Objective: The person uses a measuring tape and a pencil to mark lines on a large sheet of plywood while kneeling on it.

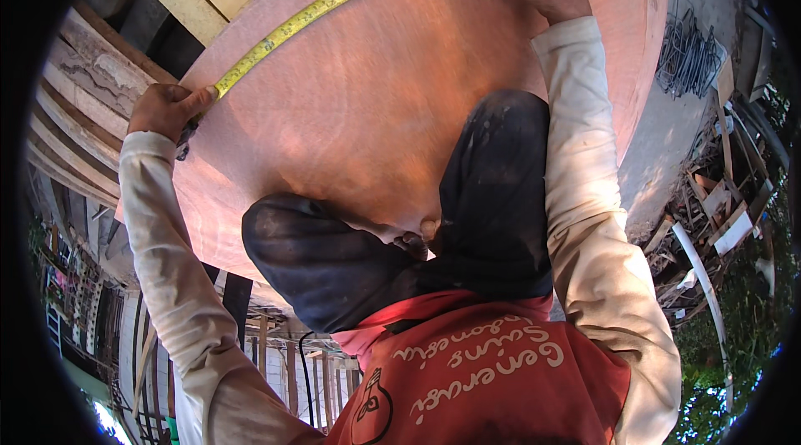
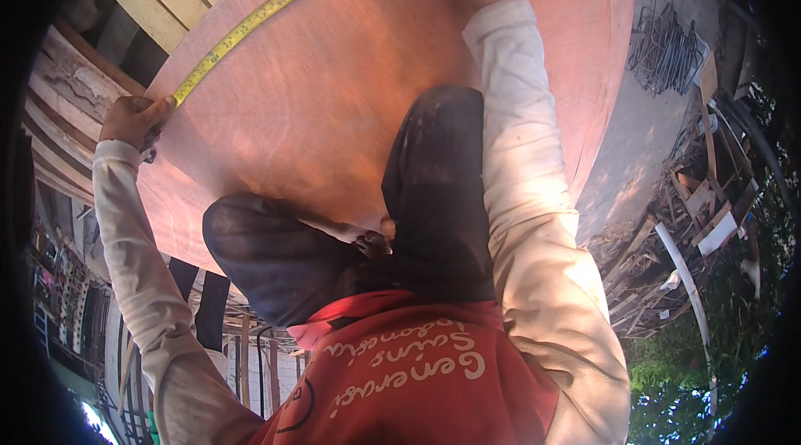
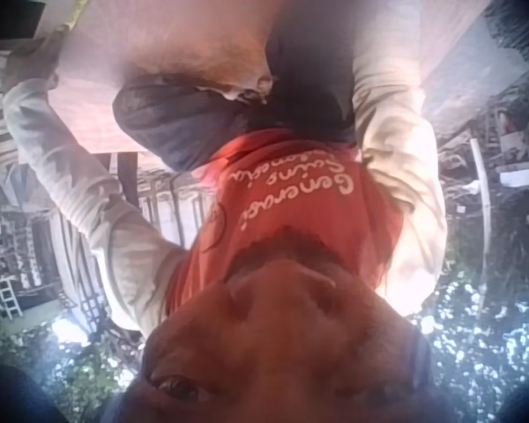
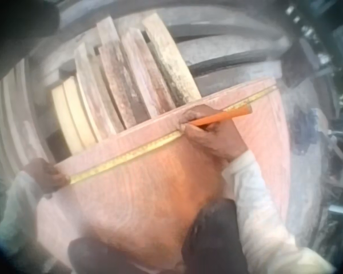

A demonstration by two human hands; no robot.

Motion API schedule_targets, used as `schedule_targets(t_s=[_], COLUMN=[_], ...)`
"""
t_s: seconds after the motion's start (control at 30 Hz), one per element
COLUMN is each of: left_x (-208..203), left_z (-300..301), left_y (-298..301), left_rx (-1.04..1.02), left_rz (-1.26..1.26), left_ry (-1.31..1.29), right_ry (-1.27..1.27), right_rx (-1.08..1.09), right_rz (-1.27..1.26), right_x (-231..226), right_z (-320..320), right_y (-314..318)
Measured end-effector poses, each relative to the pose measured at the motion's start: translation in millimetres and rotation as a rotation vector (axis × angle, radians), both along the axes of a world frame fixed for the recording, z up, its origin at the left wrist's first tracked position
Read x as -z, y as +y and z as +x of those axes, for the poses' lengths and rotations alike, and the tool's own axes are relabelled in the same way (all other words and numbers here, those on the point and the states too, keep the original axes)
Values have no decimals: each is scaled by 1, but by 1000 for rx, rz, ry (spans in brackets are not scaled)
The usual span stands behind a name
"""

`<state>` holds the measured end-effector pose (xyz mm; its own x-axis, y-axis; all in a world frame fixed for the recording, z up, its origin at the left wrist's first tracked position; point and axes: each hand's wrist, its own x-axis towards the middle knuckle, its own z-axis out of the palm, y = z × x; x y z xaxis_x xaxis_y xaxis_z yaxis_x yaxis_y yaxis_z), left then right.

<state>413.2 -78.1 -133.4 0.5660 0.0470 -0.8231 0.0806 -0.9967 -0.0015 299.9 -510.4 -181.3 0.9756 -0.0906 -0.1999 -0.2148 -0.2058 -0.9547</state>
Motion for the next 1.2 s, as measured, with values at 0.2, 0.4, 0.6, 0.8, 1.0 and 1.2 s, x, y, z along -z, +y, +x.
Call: schedule_targets(t_s=[0.2, 0.4, 0.6, 0.8, 1.0, 1.2], left_x=[-4, -6, -9, -2, -7, -6], left_z=[0, -4, -4, -1, -2, -2], left_y=[-7, -10, -14, -5, -13, -10], left_rx=[-47, 15, 29, -9, 39, 10], left_rz=[31, -23, -44, 22, 40, 61], left_ry=[42, -36, -48, -12, -25, -6], right_ry=[32, 39, 46, 9, -120, -50], right_rx=[21, -9, 27, 18, 19, 49], right_rz=[-15, -32, -4, -42, -96, -55], right_x=[-5, -5, -5, -3, -2, -5], right_z=[1, 1, 1, 2, 2, 2], right_y=[1, -1, 3, 4, 5, 10])
